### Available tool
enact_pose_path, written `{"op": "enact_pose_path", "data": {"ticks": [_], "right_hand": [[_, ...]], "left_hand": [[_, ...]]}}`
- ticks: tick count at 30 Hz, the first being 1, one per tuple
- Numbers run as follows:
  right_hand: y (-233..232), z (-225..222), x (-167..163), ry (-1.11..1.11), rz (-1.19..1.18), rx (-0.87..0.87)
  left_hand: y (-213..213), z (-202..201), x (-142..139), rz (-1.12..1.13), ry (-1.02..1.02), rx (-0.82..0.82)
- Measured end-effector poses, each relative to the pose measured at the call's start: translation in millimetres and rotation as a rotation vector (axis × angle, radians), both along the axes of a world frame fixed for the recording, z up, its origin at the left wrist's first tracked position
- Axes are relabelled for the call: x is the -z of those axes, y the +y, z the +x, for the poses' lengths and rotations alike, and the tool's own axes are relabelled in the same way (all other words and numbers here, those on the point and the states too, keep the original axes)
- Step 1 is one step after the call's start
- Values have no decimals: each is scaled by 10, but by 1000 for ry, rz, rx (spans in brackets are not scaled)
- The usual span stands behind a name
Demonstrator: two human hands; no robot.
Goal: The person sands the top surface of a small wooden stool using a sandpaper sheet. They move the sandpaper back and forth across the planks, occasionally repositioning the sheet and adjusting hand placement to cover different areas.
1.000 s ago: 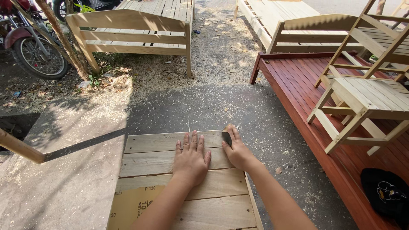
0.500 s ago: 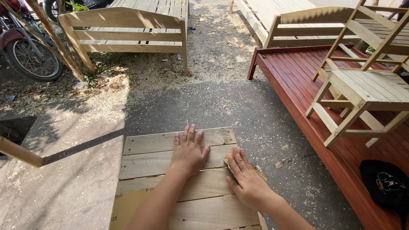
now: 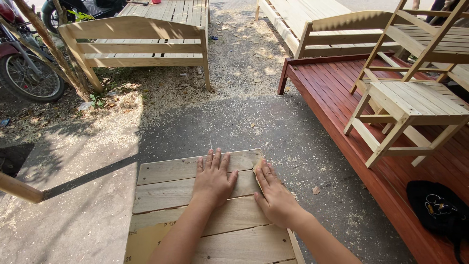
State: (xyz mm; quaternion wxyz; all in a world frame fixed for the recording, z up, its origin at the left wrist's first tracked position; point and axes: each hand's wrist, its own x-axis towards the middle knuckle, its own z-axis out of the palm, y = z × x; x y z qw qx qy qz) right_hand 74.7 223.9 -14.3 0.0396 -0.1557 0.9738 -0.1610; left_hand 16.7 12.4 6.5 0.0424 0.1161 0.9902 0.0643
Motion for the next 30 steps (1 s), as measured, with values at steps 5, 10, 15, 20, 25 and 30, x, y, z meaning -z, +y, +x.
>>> {"op": "enact_pose_path", "data": {"ticks": [5,10,15,20,25,30], "right_hand": [[22,371,59,-8,108,-25],[-67,-614,-47,-33,-218,112],[-194,-1297,-27,41,30,117],[-65,-418,-25,35,89,19],[65,421,-121,34,116,-68],[-66,-358,-33,62,5,77]], "left_hand": [[-17,60,7,19,13,-4],[24,91,-149,35,16,-10],[29,100,-218,59,19,-5],[40,68,-153,46,8,-3],[91,101,-132,50,21,11],[88,170,-126,76,34,7]]}}
